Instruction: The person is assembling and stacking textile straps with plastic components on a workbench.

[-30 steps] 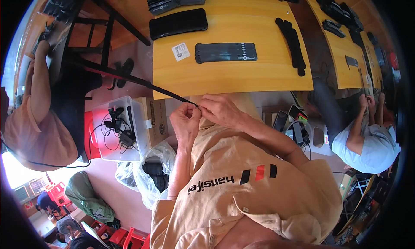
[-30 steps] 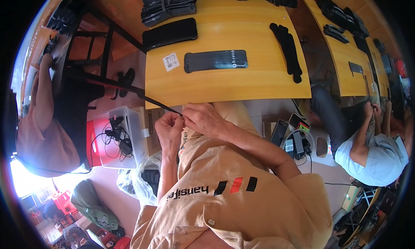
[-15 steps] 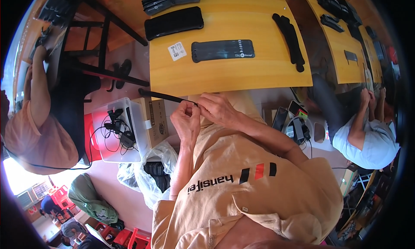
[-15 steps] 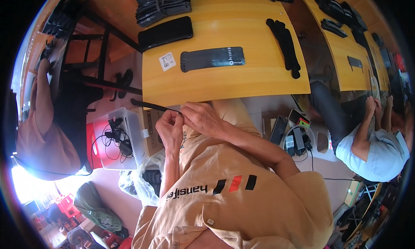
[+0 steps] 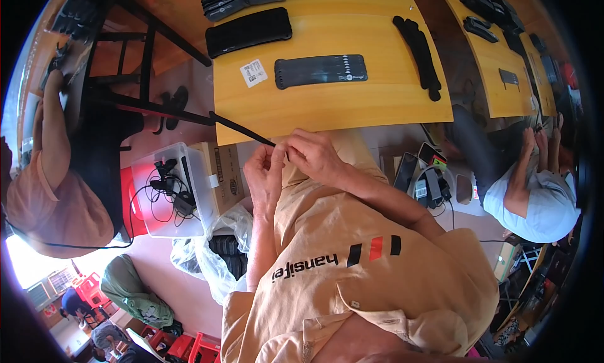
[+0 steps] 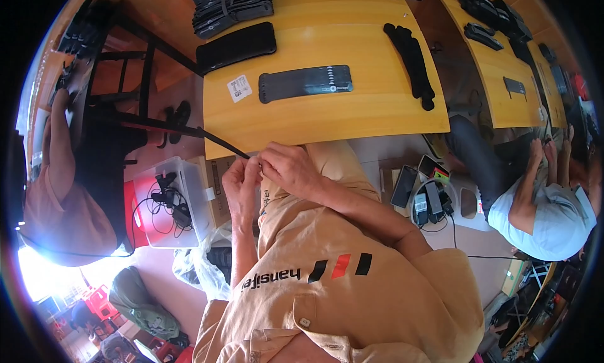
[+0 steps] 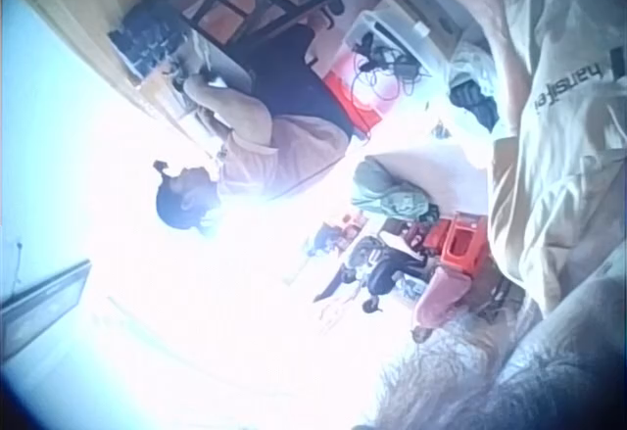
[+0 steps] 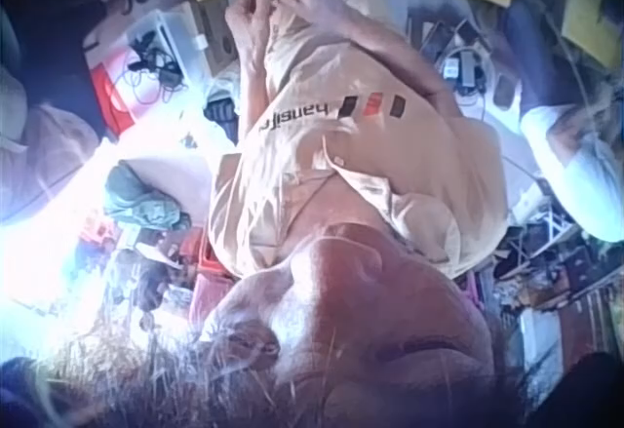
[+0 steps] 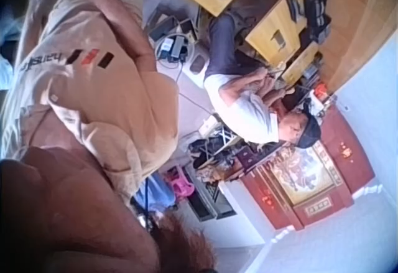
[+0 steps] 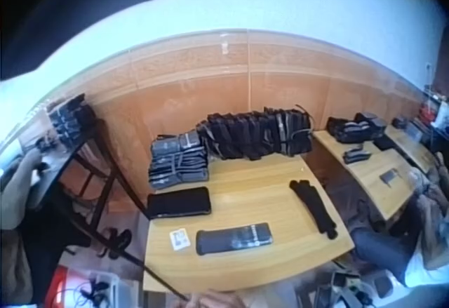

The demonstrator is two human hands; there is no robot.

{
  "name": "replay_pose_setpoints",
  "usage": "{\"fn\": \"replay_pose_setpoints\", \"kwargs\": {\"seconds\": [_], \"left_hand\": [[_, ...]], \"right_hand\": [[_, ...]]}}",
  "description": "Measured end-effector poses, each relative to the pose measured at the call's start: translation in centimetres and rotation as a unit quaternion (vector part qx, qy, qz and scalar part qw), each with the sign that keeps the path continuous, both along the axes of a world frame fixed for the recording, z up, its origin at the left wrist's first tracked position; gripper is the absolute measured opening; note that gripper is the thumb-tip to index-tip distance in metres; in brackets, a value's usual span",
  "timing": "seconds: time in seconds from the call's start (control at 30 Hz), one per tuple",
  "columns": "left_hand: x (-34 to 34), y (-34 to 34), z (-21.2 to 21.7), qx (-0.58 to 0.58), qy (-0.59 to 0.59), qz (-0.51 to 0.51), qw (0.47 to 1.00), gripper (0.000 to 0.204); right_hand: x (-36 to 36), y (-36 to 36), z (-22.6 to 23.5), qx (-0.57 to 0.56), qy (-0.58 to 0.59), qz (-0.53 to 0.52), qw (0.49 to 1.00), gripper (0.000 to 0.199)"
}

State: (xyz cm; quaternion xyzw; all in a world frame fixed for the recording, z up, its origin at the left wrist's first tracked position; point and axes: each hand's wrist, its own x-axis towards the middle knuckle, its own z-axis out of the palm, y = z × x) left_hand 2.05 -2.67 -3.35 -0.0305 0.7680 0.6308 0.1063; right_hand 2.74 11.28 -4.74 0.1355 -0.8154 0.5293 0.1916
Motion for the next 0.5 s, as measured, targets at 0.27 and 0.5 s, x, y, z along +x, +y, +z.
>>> {"fn": "replay_pose_setpoints", "kwargs": {"seconds": [0.27,0.5], "left_hand": [[0.3,0.0,1.4,0.015,-0.007,-0.02,1.0,0.028],[-0.1,-0.3,2.0,0.017,0.02,-0.05,0.998,0.024]], "right_hand": [[0.5,-0.5,1.3,-0.038,-0.019,0.002,0.999,0.005],[0.6,-0.2,2.0,-0.019,-0.013,0.013,1.0,0.008]]}}
